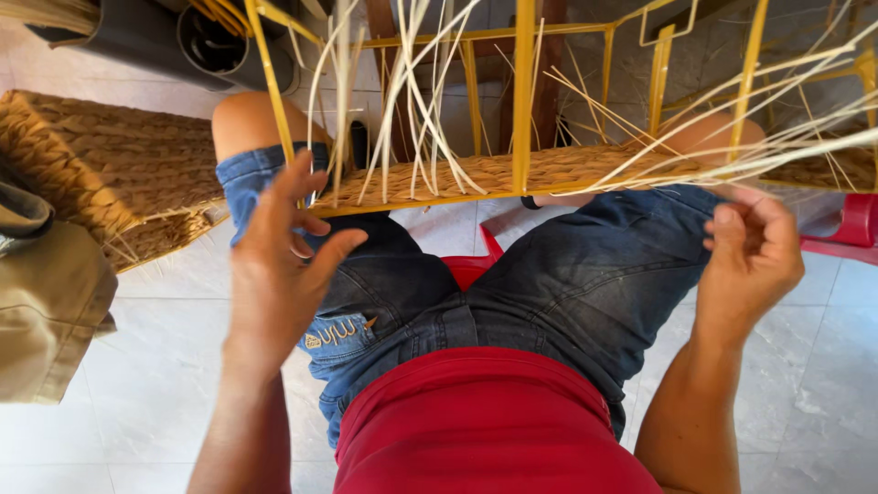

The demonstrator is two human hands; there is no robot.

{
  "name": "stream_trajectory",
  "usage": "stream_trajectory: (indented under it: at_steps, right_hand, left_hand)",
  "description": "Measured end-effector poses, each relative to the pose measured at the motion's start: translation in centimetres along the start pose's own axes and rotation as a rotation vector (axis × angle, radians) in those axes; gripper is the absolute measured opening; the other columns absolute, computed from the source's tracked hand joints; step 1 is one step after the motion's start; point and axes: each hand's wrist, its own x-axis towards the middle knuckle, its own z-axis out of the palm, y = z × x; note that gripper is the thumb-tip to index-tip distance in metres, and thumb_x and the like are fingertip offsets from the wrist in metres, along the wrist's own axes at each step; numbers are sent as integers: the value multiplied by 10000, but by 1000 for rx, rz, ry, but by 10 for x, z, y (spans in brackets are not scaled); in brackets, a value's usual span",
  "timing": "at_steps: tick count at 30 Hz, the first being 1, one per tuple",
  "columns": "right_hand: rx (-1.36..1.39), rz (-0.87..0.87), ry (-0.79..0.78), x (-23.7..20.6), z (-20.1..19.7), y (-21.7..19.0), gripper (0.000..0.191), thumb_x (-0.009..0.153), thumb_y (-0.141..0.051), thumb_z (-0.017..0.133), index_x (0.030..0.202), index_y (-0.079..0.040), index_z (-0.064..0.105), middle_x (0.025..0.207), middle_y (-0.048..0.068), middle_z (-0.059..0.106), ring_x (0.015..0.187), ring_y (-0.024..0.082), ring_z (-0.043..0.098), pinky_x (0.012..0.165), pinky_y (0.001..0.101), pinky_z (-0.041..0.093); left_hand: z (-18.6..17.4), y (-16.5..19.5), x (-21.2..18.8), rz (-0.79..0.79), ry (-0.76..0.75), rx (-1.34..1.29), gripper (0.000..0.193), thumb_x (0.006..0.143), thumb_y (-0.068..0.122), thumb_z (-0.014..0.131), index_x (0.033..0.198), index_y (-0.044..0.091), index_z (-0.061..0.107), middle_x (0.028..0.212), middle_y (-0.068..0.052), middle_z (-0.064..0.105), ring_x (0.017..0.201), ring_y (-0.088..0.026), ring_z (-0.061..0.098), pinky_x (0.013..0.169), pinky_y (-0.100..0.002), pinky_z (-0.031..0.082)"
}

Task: The person weaves thin light-colored wicker strips into the woven side panel of a yellow-framed basket, threading and pulling each strip through the weave by hand. They occasionally use scissors to trim excess strip ends and rotate the basket to reach new sections.

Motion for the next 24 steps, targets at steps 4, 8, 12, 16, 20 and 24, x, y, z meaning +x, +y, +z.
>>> stream_trajectory:
  at_steps: [4, 8, 12, 16, 20, 24]
  right_hand:
    - [-142, -150, 39, 14, 14, 12, 450, 978, 1, 758, 1386, -21, 571, 1180, 77, 619, 998, 126, 577, 788, 239, 482]
    - [-279, -195, -63, 13, 19, 12, 482, 989, -24, 829, 1409, -29, 592, 1186, 64, 691, 1069, 162, 651, 832, 267, 491]
    - [85, 58, -193, 1, 7, 7, 406, 1013, -62, 792, 1384, -48, 626, 1188, 50, 709, 1094, 156, 676, 948, 273, 552]
    - [-135, 6, -79, -11, 1, -5, 514, 944, -64, 851, 1402, -75, 617, 1189, 63, 624, 1072, 170, 635, 850, 295, 537]
    - [-239, -115, -33, -10, -4, -31, 566, 893, -69, 902, 1381, -79, 617, 1232, 77, 579, 1145, 229, 607, 899, 339, 494]
    - [-451, -371, -89, 7, -1, -59, 581, 850, -176, 962, 1326, -88, 642, 1246, 113, 574, 1232, 326, 554, 1054, 436, 470]
  left_hand:
    - [19, -25, -10, 83, 95, 262, 280, 909, 26, 876, 1125, 78, 706, 966, -71, 684, 797, -179, 610, 748, -305, 509]
    - [11, -37, -7, 162, 83, 181, 183, 928, -1, 854, 1017, 72, 712, 935, -52, 715, 798, -158, 614, 759, -294, 511]
    - [-5, -28, -5, 90, 78, 104, 180, 972, 4, 848, 1051, 41, 691, 985, -44, 714, 818, -100, 632, 742, -245, 516]
    - [2, 4, -10, 2, 342, -38, 256, 962, 28, 802, 1115, 24, 597, 1040, -23, 690, 818, -52, 594, 736, -218, 479]
    - [36, 48, -22, 192, 314, -294, 89, 1035, 44, 710, 1097, 66, 651, 1080, -18, 728, 915, -99, 696, 835, -238, 573]
    - [96, 76, -1, 393, -259, -58, 492, 900, 54, 819, 1348, 29, 617, 1128, -140, 697, 971, -280, 704, 839, -369, 577]
